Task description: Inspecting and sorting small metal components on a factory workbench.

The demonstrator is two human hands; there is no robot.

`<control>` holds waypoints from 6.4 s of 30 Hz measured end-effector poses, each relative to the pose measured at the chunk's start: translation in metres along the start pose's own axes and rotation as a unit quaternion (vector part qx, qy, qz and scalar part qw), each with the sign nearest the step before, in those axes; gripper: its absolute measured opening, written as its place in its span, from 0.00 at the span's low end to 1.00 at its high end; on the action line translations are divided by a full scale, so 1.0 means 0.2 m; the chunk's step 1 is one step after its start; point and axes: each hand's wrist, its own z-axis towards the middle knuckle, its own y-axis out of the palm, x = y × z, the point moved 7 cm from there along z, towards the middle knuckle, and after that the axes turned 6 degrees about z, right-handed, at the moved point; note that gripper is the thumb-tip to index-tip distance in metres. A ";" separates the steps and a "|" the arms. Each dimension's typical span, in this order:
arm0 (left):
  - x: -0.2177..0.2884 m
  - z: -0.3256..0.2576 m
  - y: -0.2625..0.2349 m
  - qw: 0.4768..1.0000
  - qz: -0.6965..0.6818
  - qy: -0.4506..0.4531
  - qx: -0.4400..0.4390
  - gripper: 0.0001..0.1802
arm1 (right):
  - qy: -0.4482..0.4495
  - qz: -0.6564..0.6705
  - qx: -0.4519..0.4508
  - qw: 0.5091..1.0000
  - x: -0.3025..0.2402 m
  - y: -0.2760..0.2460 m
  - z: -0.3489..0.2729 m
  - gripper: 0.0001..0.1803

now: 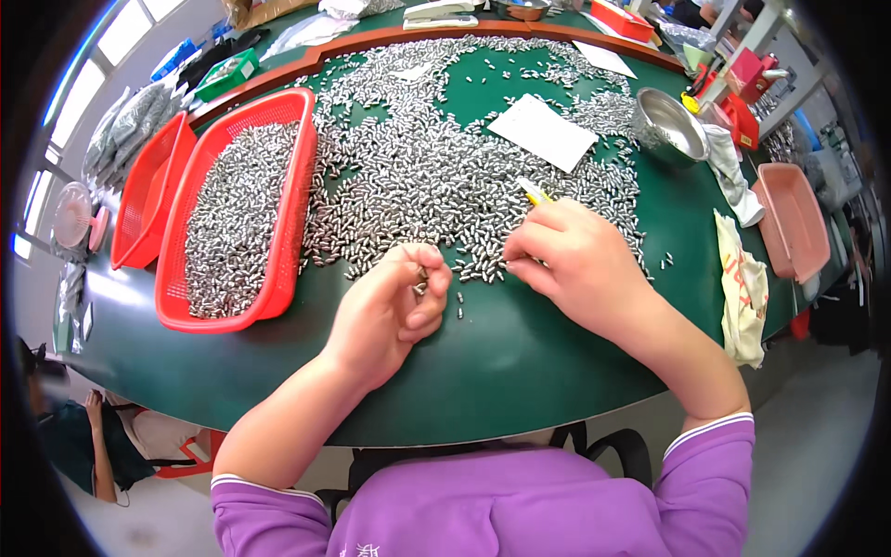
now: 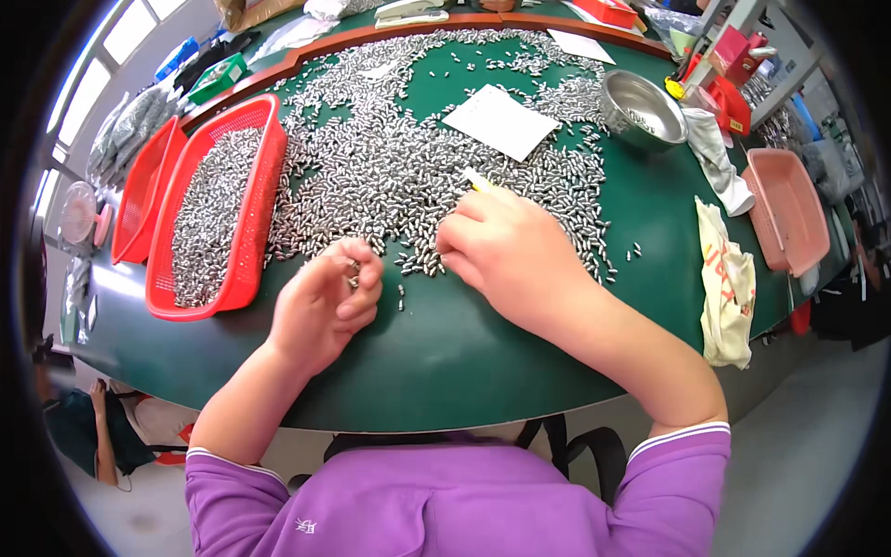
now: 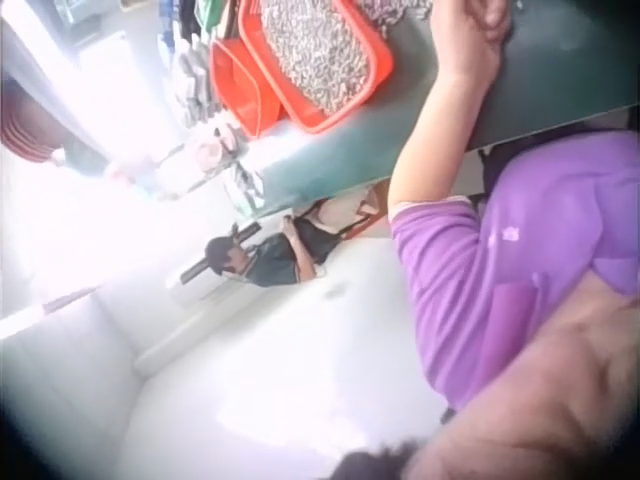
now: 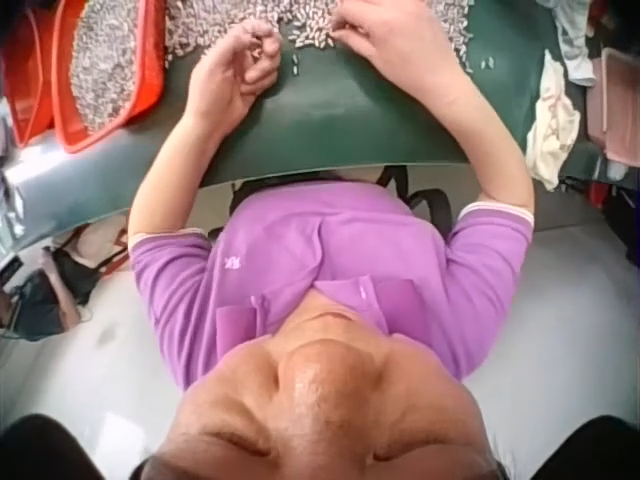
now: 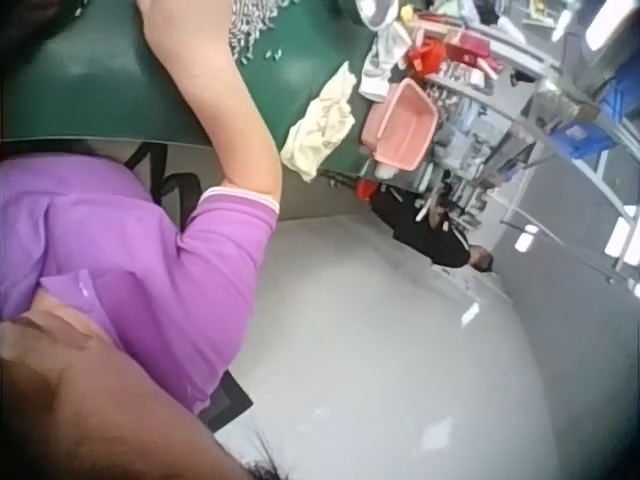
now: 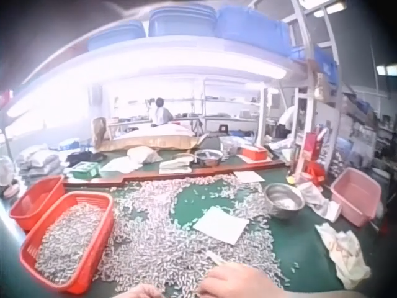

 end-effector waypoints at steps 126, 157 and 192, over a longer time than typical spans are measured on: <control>-0.12 -0.06 0.08 0.969 0.179 -0.153 -0.068 0.09 | -0.050 0.211 0.051 0.975 -0.08 0.04 -0.05 0.09; -0.11 -0.05 0.05 0.985 0.108 -0.125 -0.057 0.07 | 0.000 0.054 0.030 0.998 -0.01 0.07 -0.05 0.08; -0.10 -0.04 0.06 0.985 0.123 -0.097 -0.065 0.09 | -0.042 0.051 0.073 0.995 -0.01 0.04 -0.05 0.11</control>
